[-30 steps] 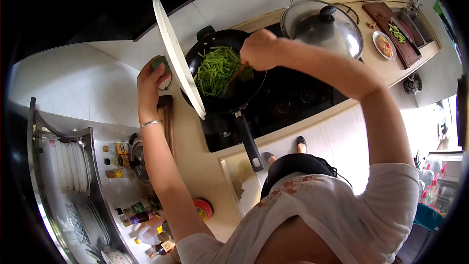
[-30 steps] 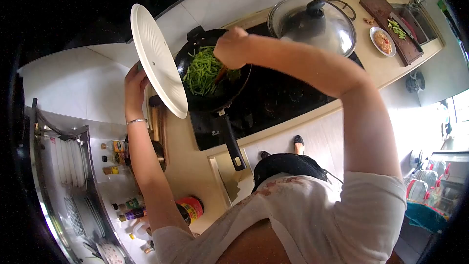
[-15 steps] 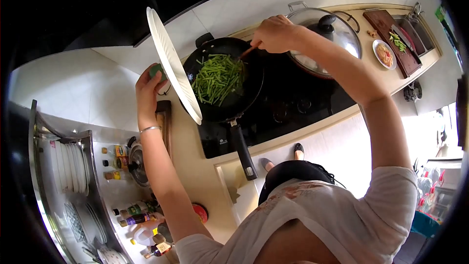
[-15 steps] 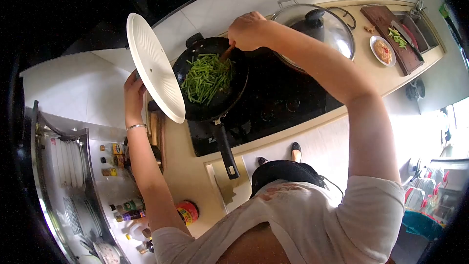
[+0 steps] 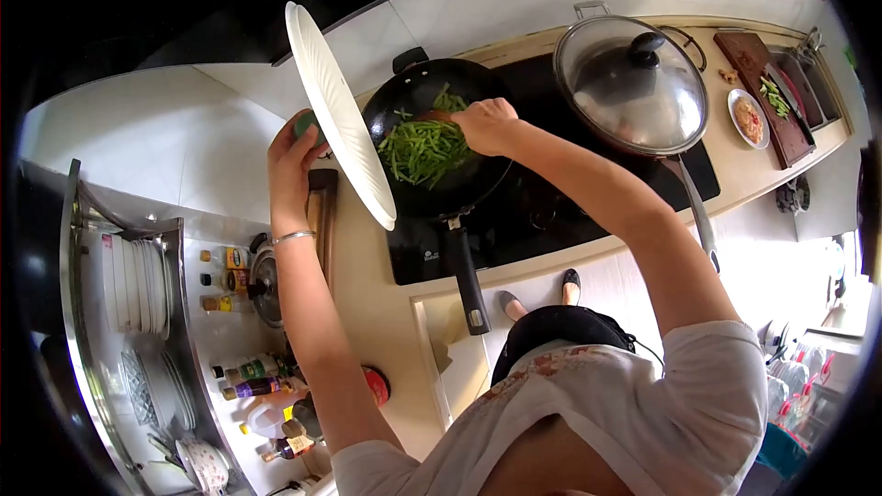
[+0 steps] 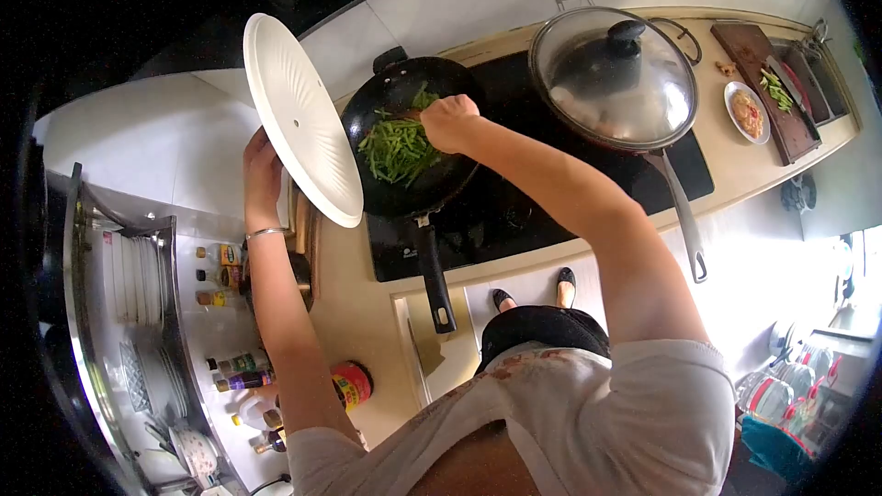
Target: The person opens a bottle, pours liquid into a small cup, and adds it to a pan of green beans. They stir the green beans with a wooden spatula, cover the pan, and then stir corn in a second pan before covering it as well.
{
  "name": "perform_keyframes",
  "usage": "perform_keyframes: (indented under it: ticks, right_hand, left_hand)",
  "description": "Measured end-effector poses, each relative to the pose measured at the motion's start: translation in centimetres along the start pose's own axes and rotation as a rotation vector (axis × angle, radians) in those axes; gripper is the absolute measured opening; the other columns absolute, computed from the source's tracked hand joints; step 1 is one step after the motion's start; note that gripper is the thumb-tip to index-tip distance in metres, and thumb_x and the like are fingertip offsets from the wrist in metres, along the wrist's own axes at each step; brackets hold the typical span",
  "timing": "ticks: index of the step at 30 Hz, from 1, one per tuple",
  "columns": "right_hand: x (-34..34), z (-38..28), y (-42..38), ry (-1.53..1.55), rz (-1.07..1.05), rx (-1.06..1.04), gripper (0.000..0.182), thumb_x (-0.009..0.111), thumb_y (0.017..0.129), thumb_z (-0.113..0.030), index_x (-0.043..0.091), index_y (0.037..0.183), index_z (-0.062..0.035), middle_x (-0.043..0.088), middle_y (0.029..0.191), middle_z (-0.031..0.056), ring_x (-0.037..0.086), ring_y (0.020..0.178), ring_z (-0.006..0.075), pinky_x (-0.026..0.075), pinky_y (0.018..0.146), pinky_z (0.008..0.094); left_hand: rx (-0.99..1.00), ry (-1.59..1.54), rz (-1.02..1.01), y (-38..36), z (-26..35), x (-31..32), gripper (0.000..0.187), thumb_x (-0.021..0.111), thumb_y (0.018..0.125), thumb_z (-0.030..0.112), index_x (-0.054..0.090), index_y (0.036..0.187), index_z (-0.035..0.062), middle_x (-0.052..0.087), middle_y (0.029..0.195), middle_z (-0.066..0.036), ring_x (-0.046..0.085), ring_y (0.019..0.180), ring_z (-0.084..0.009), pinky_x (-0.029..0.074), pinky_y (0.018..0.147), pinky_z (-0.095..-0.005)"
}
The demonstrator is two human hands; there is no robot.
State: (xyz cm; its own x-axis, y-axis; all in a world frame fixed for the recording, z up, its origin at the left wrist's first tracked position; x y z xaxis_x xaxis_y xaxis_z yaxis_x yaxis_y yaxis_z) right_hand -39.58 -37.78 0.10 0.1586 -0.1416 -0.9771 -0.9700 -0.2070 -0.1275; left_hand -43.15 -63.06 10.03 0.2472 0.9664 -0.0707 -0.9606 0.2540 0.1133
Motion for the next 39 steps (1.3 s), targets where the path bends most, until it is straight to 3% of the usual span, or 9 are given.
perform_keyframes:
  ticks: [5,7,15,19,24,28,31,35,39]
  right_hand:
    - [-2.6,0.6,-0.8,0.095,-0.031,0.019,0.015,0.047,0.075,-0.007,0.061,0.080,-0.0041,0.058,0.083,0.0139,0.055,0.080,0.0261,0.043,0.071,0.0381]
    - [-1.7,0.6,0.2,0.180,0.218,0.000,0.015,0.048,0.074,-0.006,0.062,0.079,-0.0050,0.059,0.082,0.0139,0.056,0.080,0.0261,0.044,0.070,0.0375]
    - [-1.3,-0.1,0.6,0.105,0.107,-0.097,0.016,0.050,0.076,-0.016,0.062,0.081,-0.0070,0.059,0.084,0.0115,0.057,0.078,0.0257,0.045,0.067,0.0361]
    - [-1.1,-0.9,1.8,0.069,0.158,-0.192,0.022,0.047,0.077,-0.023,0.058,0.095,-0.0240,0.059,0.082,0.0087,0.056,0.080,0.0253,0.043,0.063,0.0371]
    - [-1.7,-0.7,0.5,-0.231,0.038,-0.324,0.054,0.044,0.075,-0.010,0.038,0.117,-0.0421,0.050,0.082,0.0144,0.055,0.070,0.0235,0.044,0.055,0.0322]
    - [-3.4,-1.4,-2.6,-0.245,0.128,-0.347,0.053,0.047,0.073,-0.007,0.042,0.114,-0.0412,0.053,0.087,0.0142,0.057,0.076,0.0246,0.047,0.059,0.0291]
    - [-2.2,-0.8,-3.8,-0.279,0.236,-0.515,0.054,0.044,0.073,-0.005,0.041,0.117,-0.0378,0.049,0.082,0.0150,0.055,0.068,0.0246,0.044,0.052,0.0322]
    - [-2.8,1.2,-6.0,-0.296,0.172,-0.415,0.043,0.047,0.075,-0.011,0.046,0.113,-0.0306,0.049,0.080,0.0160,0.054,0.067,0.0263,0.043,0.056,0.0342]
    - [-2.5,4.6,-5.8,-0.055,0.190,-0.088,0.035,0.043,0.082,-0.018,0.045,0.116,-0.0275,0.055,0.083,0.0156,0.056,0.075,0.0275,0.044,0.060,0.0376]
  left_hand:
    - [0.013,-0.014,0.009,-0.2,0.1,-0.1,0.039,0.057,0.076,0.014,0.045,0.107,-0.0056,0.053,0.095,-0.009,0.053,0.084,-0.0139,0.047,0.070,-0.0237]
    - [0.008,-0.011,0.009,0.0,-0.2,-0.3,0.039,0.057,0.076,0.014,0.045,0.107,-0.0057,0.053,0.095,-0.009,0.053,0.084,-0.0140,0.047,0.070,-0.0238]
    - [0.013,0.004,0.004,-0.4,0.5,0.1,0.039,0.057,0.076,0.013,0.045,0.107,-0.0063,0.053,0.094,-0.009,0.053,0.084,-0.0145,0.047,0.072,-0.0242]
    - [0.010,0.025,0.007,-0.4,0.5,0.1,0.039,0.057,0.076,0.014,0.044,0.107,-0.0066,0.053,0.095,-0.009,0.053,0.084,-0.0142,0.046,0.073,-0.0245]
    - [0.001,0.032,-0.001,-0.7,0.8,0.5,0.039,0.056,0.076,0.013,0.044,0.108,-0.0069,0.053,0.095,-0.010,0.053,0.084,-0.0147,0.046,0.074,-0.0247]
    - [0.013,0.042,-0.014,-0.6,0.5,0.5,0.040,0.057,0.076,0.013,0.044,0.108,-0.0068,0.053,0.096,-0.010,0.053,0.085,-0.0148,0.046,0.074,-0.0247]
    - [0.012,0.049,-0.018,-0.2,0.4,0.6,0.040,0.057,0.076,0.013,0.044,0.108,-0.0067,0.053,0.096,-0.009,0.053,0.085,-0.0146,0.046,0.075,-0.0247]
    - [0.014,0.034,-0.040,-0.3,0.8,1.3,0.040,0.058,0.075,0.012,0.044,0.107,-0.0067,0.053,0.096,-0.009,0.053,0.085,-0.0147,0.046,0.075,-0.0254]
    - [0.008,0.023,-0.043,0.1,0.5,1.5,0.040,0.060,0.074,0.011,0.045,0.107,-0.0062,0.053,0.096,-0.009,0.053,0.085,-0.0148,0.046,0.076,-0.0260]
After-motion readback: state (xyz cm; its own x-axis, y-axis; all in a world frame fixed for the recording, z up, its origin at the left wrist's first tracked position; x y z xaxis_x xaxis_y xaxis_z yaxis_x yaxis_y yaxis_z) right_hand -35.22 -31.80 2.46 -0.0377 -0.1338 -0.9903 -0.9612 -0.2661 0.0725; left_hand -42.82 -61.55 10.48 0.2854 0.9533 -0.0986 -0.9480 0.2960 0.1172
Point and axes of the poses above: each hand's wrist, its own y-axis towards the middle knuckle, its own x-axis out of the palm, z = x × y, the point moved 1 cm from there along y, towards the middle knuckle
